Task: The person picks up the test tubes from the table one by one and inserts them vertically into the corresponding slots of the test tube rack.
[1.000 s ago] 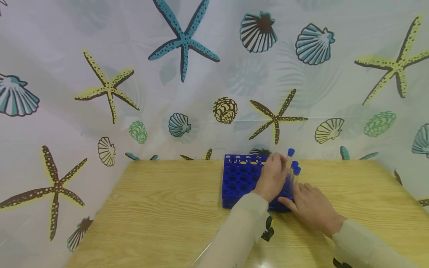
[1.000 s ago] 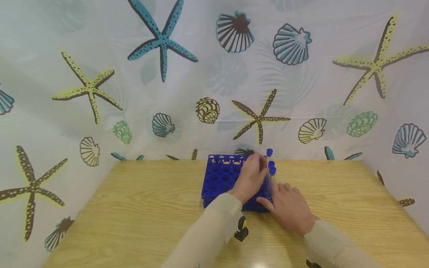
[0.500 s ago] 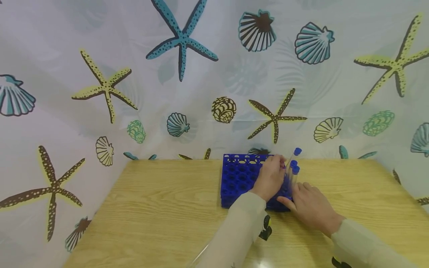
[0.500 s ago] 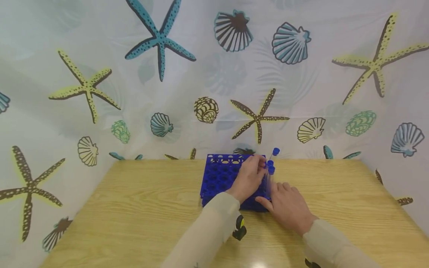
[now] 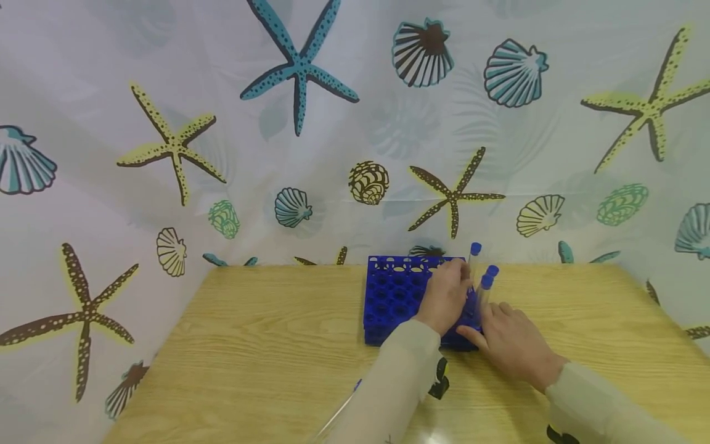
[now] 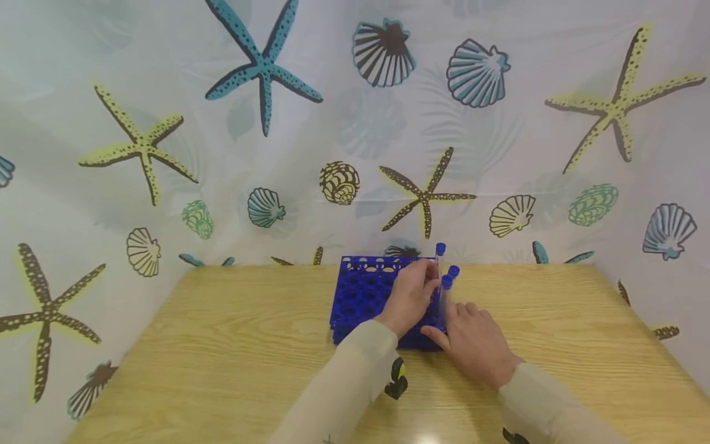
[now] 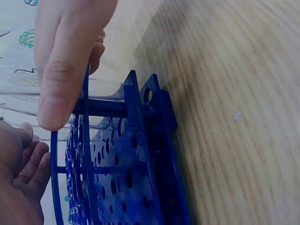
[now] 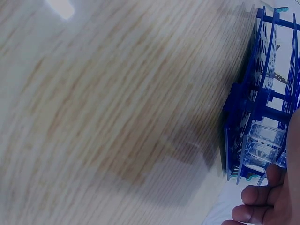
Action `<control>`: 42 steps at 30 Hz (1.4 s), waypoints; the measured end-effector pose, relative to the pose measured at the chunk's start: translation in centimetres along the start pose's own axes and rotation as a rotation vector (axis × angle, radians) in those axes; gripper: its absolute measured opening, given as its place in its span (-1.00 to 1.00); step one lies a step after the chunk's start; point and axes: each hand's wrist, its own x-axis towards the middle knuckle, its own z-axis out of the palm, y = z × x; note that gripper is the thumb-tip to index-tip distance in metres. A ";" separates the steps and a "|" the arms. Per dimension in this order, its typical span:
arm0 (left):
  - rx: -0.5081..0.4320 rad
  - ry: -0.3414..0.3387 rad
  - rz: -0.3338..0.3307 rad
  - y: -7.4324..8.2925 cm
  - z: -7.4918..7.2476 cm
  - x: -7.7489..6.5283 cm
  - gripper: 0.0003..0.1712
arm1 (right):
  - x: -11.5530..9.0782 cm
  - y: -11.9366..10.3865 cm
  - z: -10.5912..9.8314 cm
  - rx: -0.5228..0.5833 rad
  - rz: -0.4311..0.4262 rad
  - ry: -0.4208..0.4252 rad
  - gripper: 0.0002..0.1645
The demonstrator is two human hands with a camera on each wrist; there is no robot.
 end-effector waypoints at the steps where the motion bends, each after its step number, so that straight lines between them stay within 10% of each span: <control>1: 0.011 -0.001 -0.001 0.0 0.0 0.0 -0.92 | 0.0 0.0 0.0 0.000 0.000 0.000 -0.03; 13: 0.069 -0.037 -0.007 -0.6 -1.4 -0.1 -0.82 | -0.1 -0.1 -0.1 -0.002 0.000 -0.008 0.01; 25: -0.203 -0.032 0.048 -1.8 -4.8 -1.8 -0.79 | -0.2 0.1 0.1 0.002 0.009 -0.001 -0.01; 32: -0.310 -0.106 -0.010 -2.3 -8.1 -4.0 -0.74 | -0.1 0.0 0.1 0.002 0.007 0.016 -0.06; 42: -0.354 -0.081 0.080 -4.0 -11.3 -8.0 -0.73 | 0.1 -0.2 -0.1 0.024 0.005 0.023 -0.08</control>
